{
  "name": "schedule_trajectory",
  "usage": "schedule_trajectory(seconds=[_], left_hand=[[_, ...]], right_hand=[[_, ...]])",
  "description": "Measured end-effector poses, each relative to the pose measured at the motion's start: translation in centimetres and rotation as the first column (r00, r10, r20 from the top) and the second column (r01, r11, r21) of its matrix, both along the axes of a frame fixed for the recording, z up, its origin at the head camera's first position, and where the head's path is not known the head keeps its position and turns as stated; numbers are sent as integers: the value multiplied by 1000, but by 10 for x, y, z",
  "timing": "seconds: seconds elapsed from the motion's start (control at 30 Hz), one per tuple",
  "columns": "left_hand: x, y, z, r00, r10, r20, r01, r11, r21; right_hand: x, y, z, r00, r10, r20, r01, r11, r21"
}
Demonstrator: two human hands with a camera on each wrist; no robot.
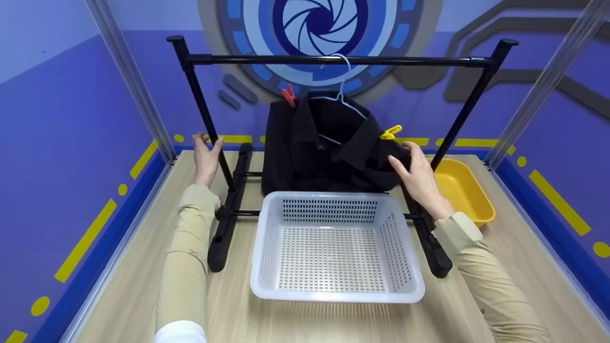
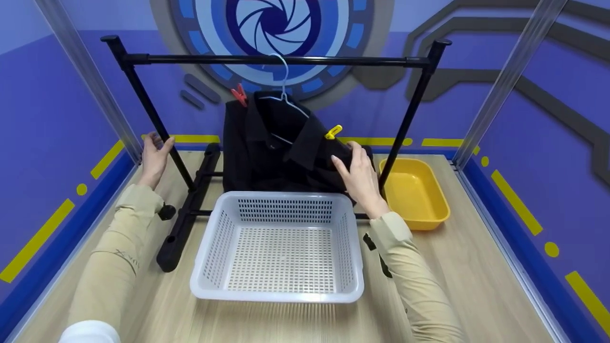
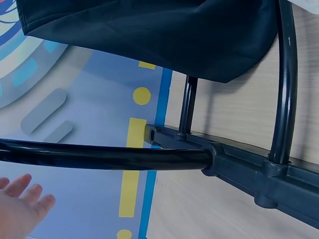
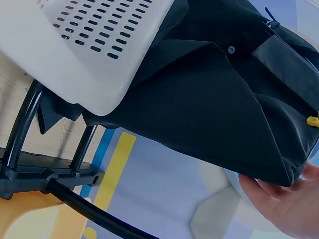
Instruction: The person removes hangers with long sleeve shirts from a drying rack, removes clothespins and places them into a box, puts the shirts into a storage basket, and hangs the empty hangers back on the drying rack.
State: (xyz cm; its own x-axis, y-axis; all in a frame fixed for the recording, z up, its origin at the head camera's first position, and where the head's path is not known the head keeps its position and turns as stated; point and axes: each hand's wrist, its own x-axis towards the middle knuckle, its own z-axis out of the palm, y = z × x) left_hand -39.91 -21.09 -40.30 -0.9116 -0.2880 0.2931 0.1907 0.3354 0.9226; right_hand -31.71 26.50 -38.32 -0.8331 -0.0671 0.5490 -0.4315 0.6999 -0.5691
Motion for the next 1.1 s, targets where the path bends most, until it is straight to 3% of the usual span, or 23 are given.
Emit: schedule_trajectory(seconds=[0.33,0.83,1.1], left_hand=[[-5,0,4,998,6,-63,-12,996,-88],[-9,2,4,990,129,-64,-135,987,-89],[-6,3,-2,989,128,-66,-134,987,-88]], right_hand=[[-2,-3,1,1000,23,4,-23,1000,-14],[-3,-4,-1,1000,17,10,-17,1000,-11],[-4,-5,-2,1000,14,5,-14,1000,9]])
